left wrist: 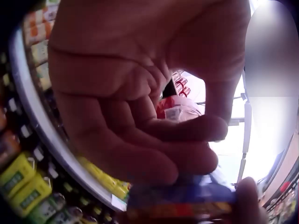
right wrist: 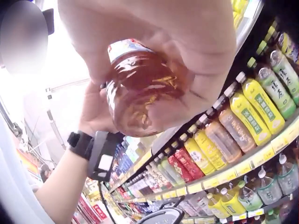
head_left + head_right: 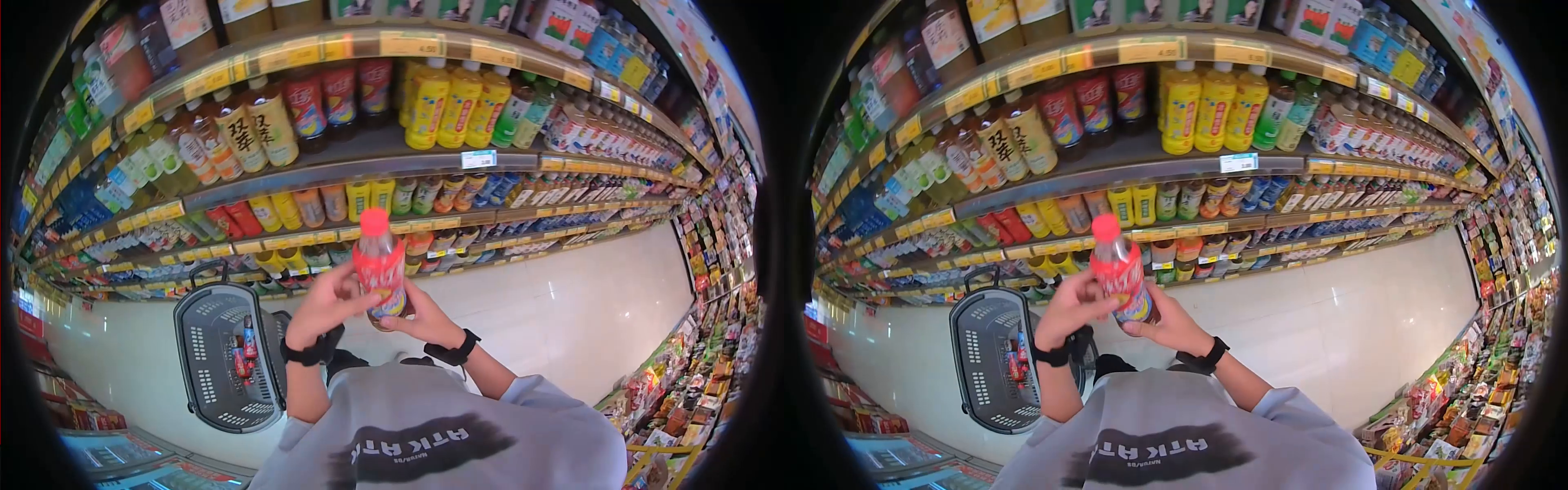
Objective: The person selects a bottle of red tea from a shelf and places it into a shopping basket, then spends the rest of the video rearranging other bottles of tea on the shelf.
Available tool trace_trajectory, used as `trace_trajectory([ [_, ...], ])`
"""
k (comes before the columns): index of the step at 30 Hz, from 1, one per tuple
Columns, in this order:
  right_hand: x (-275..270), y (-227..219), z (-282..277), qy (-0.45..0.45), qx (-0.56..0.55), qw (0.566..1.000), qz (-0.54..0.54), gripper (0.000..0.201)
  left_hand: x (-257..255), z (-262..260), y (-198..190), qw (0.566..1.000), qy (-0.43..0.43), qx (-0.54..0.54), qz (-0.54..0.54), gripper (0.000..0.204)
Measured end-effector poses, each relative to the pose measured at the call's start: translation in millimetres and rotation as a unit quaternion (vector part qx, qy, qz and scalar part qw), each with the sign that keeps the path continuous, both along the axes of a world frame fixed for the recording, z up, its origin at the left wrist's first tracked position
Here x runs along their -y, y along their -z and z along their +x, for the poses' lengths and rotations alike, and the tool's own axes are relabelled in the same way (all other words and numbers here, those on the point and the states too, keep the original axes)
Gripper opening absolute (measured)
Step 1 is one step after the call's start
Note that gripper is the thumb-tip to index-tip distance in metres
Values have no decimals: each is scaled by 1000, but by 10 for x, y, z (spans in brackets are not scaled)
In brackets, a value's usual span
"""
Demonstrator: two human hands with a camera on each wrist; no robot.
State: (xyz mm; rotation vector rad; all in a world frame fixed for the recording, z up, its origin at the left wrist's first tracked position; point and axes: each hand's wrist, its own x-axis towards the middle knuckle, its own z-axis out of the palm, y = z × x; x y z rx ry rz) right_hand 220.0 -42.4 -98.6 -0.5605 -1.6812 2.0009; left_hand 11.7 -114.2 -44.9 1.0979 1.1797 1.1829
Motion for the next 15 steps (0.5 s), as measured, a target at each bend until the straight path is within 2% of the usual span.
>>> trace_trajectory([
  [2, -111, 12, 0, 10, -48, 999, 1, 67, -312, 21, -96, 997, 1, -52, 52, 44],
  [4, -221, -74, -48, 26, -65, 997, -15, 66, -462, 71, -256, 983, -28, -169, 59, 46],
  [6, -310, -108, -48, 38, -25, 999, -1, 65, -598, 99, -282, 958, -68, -266, 87, 50],
  [8, -376, -207, -83, 48, 8, 999, 17, 65, -687, 161, -319, 970, -87, -211, 87, 54],
  [9, -413, -288, -107, 49, 31, 998, -7, 68, -744, 154, -275, 974, -90, -192, 84, 53],
  [10, -458, -257, -164, 72, 5, 997, 14, 67, -794, 142, -251, 977, -92, -174, 80, 52],
  [12, -559, -163, -316, 115, -46, 991, 57, 67, -911, 103, -284, 973, -100, -181, 106, 55],
  [13, -619, -252, -349, 97, -23, 995, -7, 65, -964, 99, -312, 969, -111, -184, 119, 55],
  [14, -711, -250, -414, 111, -19, 993, 22, 64, -1016, 81, -331, 966, -122, -186, 132, 56],
  [15, -831, -198, -486, 125, -15, 991, 51, 62, -1079, 37, -347, 947, -130, -249, 159, 59],
])
